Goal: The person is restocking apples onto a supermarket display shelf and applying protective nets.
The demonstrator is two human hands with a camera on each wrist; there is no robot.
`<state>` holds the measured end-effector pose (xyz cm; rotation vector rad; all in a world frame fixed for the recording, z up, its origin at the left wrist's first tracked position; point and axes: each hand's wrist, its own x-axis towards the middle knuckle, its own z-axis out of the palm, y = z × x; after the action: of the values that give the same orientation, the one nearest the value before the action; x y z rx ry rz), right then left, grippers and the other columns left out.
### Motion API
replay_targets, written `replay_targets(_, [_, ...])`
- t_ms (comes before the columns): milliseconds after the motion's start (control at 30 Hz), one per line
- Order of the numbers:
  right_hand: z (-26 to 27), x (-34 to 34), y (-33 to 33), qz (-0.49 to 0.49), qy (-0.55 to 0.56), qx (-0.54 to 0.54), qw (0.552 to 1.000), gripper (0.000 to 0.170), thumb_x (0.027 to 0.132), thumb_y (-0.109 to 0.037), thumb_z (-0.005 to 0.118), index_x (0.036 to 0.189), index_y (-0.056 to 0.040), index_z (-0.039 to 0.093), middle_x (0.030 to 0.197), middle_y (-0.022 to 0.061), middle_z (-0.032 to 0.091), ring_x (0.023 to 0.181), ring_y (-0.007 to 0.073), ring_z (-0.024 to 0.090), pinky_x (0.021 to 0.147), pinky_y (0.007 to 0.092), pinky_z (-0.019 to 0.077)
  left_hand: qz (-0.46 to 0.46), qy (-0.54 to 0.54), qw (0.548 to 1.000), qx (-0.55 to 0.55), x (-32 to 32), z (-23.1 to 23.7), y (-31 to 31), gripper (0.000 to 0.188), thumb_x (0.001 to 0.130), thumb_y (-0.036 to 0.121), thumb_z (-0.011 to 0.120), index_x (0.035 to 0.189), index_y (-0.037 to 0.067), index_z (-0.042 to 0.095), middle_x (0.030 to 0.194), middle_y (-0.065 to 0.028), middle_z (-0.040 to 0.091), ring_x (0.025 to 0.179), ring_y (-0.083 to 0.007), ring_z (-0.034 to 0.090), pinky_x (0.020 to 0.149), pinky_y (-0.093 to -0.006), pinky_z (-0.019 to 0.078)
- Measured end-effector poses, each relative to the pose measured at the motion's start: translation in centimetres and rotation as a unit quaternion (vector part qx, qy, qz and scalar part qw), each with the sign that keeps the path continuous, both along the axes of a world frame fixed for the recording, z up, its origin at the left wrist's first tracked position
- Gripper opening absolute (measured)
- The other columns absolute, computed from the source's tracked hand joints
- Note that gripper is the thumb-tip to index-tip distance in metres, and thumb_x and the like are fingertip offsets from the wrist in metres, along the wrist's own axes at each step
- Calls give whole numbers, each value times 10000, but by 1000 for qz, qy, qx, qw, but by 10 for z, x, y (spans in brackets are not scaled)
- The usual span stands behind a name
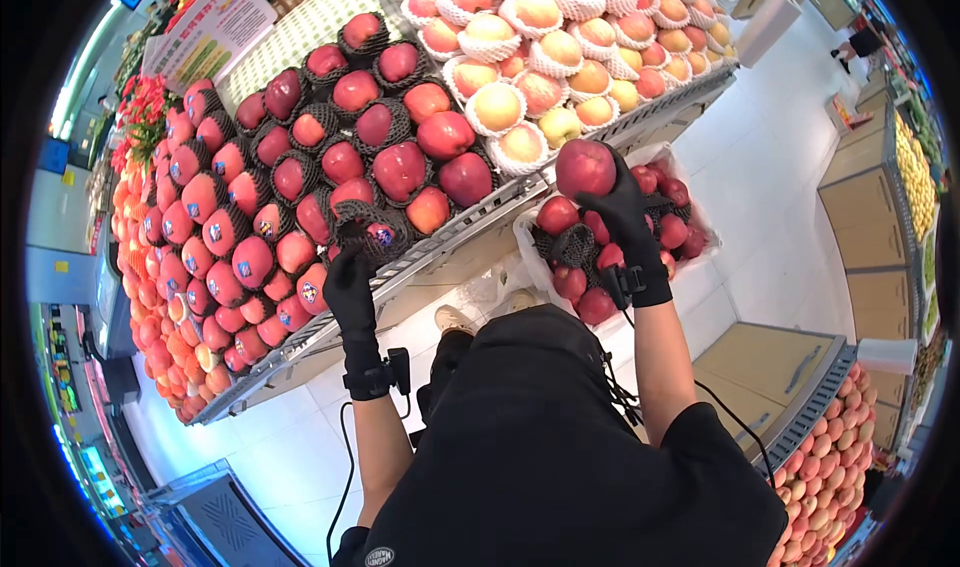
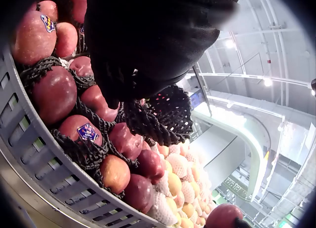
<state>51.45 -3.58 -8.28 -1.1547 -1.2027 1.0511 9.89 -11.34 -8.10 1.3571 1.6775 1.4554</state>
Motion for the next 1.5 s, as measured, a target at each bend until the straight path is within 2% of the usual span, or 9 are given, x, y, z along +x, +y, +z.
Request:
replay_targets(433, [14,-150,14,226,519,-221,794,784,799,-390,746,1358,25,387,1312,169,506,1198,336,526,988,484,468,160,-41,986,-26,-82,20,-44,246,933,145,630,1124,-7,652,1035,-60,670,937,-119,610,813,-267,509])
replay_targets(533, [55,-184,6,92,-242,51,965,838,671,-368,865,1295,-2,443,1240,167,567,1134,292,575,948,435,484,176,-58,982,-21,-100,36,-47,229,937,137,623,1113,-7,651,1038,-57,666,923,-117,608,793,-259,513])
replay_targets(800, [69,-275,29,155,49,55,985,790,620,-208,911,1228,-12,446,1152,121,589,1029,205,599,845,369,526,154,-66,986,25,-154,35,-51,221,931,119,625,1108,-12,643,1033,-62,662,908,-117,604,782,-265,506])
replay_targets(933, [132,-306,63,123,-113,119,979,701,698,-129,847,1246,25,438,1208,152,598,1084,224,593,881,392,528,167,-103,980,31,-183,49,-58,243,926,110,629,1129,-24,641,1053,-69,664,938,-125,604,820,-267,500])
replay_targets(1033, [151,-320,80,291,539,-36,790,592,977,-408,510,1335,44,375,1282,207,558,1220,290,525,1053,485,408,182,-56,981,40,-201,66,-65,263,927,113,631,1147,-30,632,1070,-73,662,967,-138,602,865,-287,488])
replay_targets(1133, [155,-351,77,374,517,-79,766,682,1001,-543,314,1353,39,366,1304,225,536,1251,294,497,1085,476,379,184,-44,980,52,-215,72,-69,260,928,116,628,1142,-32,626,1078,-79,661,990,-150,600,899,-302,475])
replay_targets(1200, [151,-373,71,218,80,130,964,606,915,-393,604,1307,20,396,1247,190,563,1150,286,559,1019,427,444,181,-40,981,58,-226,65,-70,257,929,117,626,1139,-31,625,1076,-81,662,990,-151,602,896,-301,476])
replay_targets(1267, [153,-381,54,91,-232,222,942,631,831,-299,745,1274,7,417,1200,166,583,1092,276,586,957,407,487,173,-53,982,55,-232,59,-72,253,928,118,626,1135,-28,627,1071,-83,663,992,-154,603,893,-304,478])
replay_targets(1500, [146,-395,52,82,-244,114,959,739,689,-274,849,1274,-21,476,1191,135,592,1056,262,606,894,388,503,140,-103,983,52,-235,61,-46,238,927,117,625,1122,-20,635,1002,-71,666,871,-121,608,765,-272,508])
